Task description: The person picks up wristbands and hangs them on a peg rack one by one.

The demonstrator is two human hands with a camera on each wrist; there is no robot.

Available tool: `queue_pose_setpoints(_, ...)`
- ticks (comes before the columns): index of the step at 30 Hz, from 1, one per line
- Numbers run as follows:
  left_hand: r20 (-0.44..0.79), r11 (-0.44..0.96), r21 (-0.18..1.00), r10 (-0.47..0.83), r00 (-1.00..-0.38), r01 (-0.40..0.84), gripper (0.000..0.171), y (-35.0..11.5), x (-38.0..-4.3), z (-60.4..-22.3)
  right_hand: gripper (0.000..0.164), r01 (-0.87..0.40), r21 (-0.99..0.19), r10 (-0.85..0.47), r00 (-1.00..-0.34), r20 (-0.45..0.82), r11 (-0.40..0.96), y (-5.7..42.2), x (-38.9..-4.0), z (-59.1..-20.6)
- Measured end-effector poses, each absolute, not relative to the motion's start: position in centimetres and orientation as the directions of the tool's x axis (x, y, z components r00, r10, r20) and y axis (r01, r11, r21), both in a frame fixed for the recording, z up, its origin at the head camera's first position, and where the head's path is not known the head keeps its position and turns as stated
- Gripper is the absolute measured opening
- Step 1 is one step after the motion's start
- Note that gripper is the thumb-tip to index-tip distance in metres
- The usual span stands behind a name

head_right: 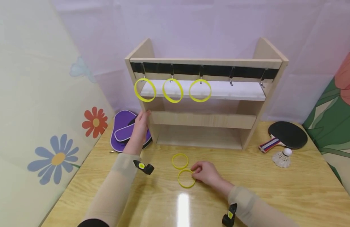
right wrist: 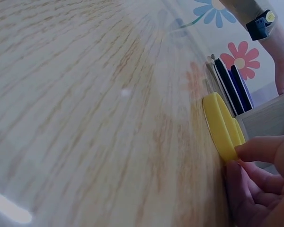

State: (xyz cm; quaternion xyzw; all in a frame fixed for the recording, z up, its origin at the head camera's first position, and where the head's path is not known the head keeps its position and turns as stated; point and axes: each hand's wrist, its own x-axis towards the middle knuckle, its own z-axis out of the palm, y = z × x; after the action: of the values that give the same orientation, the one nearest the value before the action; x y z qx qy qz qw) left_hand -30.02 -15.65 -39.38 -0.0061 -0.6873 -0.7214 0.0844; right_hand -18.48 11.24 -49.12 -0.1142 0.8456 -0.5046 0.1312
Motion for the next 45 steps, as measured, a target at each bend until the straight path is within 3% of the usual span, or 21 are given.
queue_pose_setpoints(11,0.119,-0.047,0.991,-0.11,-0.987,0.125,0.044,-15.7,-30.0,-39.2,0.028,0.083,-0.927,-0.341,-0.914,-0.217,0.366,11.8,-18.9,-48.9)
queue_pose_setpoints(26,0.119,-0.054,0.991,-0.124,-0.985,0.126,0.042,-15.5,-30.0,-39.5,0.037,0.171,-0.949,-0.369,-0.891,-0.265,0.266,13.4,-18.9,-46.5)
queue_pose_setpoints(38,0.118,-0.059,0.99,-0.123,-0.985,0.126,0.045,-15.6,-30.2,-39.3,0.043,0.229,-0.969,-0.342,-0.906,-0.249,0.097,15.1,-19.1,-44.2)
queue_pose_setpoints(43,0.122,-0.06,0.99,-0.132,-0.984,0.13,0.042,-15.6,-30.1,-39.5,0.042,0.217,-0.976,-0.355,-0.916,-0.189,-0.039,16.1,-19.5,-44.3)
queue_pose_setpoints(45,0.126,-0.061,0.989,-0.128,-0.984,0.135,0.042,-15.6,-30.1,-39.5,0.035,0.182,-0.978,-0.389,-0.912,-0.129,-0.101,17.0,-20.1,-45.1)
